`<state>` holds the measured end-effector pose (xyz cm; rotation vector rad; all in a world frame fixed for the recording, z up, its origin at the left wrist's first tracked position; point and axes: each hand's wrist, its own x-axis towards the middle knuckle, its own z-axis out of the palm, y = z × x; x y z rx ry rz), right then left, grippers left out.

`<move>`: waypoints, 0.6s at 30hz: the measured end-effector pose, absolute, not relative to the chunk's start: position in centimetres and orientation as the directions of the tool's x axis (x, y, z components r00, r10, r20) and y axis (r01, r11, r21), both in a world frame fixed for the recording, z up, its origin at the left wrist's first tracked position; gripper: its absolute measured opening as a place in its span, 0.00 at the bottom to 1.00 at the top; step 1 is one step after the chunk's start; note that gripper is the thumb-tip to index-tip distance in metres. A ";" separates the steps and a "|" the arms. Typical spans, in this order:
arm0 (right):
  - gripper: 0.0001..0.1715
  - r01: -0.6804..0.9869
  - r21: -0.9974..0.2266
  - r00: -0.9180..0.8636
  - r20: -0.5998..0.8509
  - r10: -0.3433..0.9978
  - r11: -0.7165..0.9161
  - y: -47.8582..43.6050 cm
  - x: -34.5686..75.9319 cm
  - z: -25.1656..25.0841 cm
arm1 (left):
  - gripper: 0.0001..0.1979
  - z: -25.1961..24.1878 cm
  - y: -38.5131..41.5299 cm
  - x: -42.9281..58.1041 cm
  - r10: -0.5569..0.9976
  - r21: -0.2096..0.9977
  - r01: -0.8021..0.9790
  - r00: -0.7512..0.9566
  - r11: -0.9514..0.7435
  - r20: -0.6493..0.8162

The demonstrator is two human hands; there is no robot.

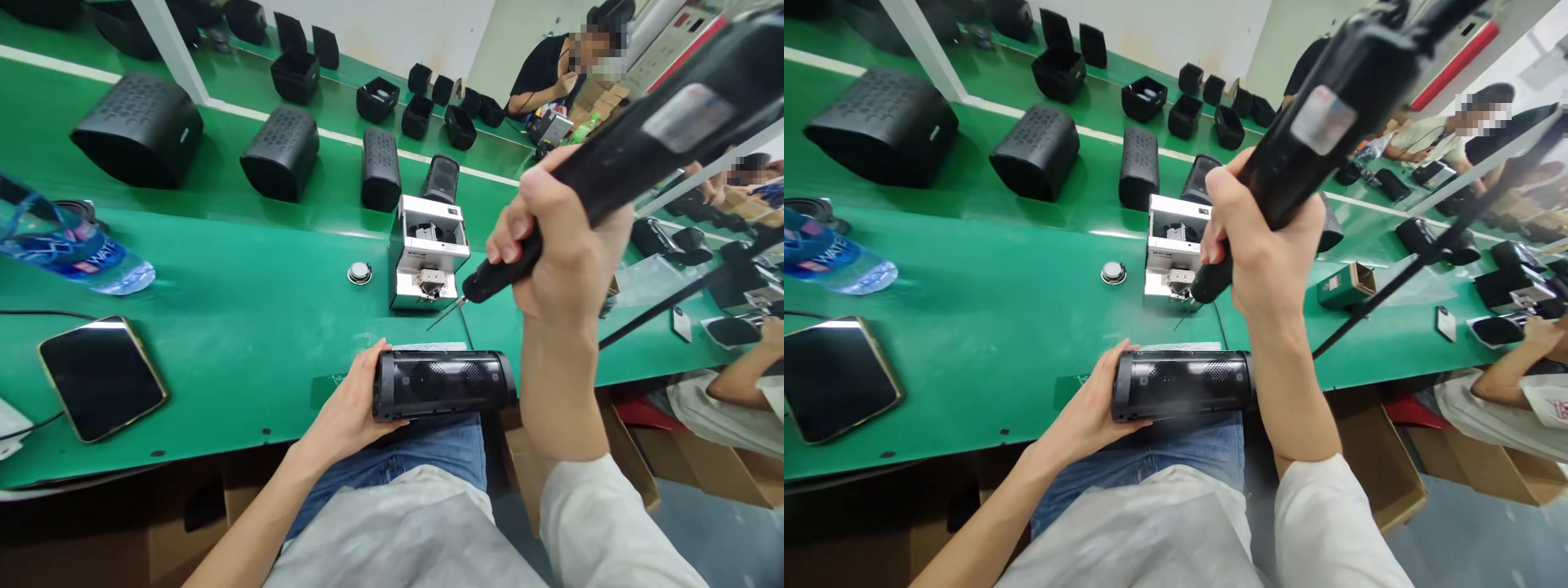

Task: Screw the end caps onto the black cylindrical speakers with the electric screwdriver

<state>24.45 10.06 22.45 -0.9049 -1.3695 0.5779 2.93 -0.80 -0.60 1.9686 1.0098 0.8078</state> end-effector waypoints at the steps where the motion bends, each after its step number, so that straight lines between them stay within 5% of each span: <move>1: 0.15 0.109 -0.823 0.150 0.569 0.809 0.558 9.1 24.4 23.0 | 0.68 -0.6 -0.8 2.9 0.853 0.842 0.367 0.487 -0.395 0.188; 7: 0.09 -0.131 -0.822 0.160 0.535 0.830 0.555 6.2 23.6 24.9 | 0.66 -0.7 -0.8 3.0 0.860 0.855 0.359 0.480 -0.374 0.174; 18: 0.14 -0.155 -0.828 0.064 0.536 0.842 0.539 6.6 22.6 23.2 | 0.65 -0.5 -0.9 3.0 0.862 0.852 0.357 0.471 -0.383 0.190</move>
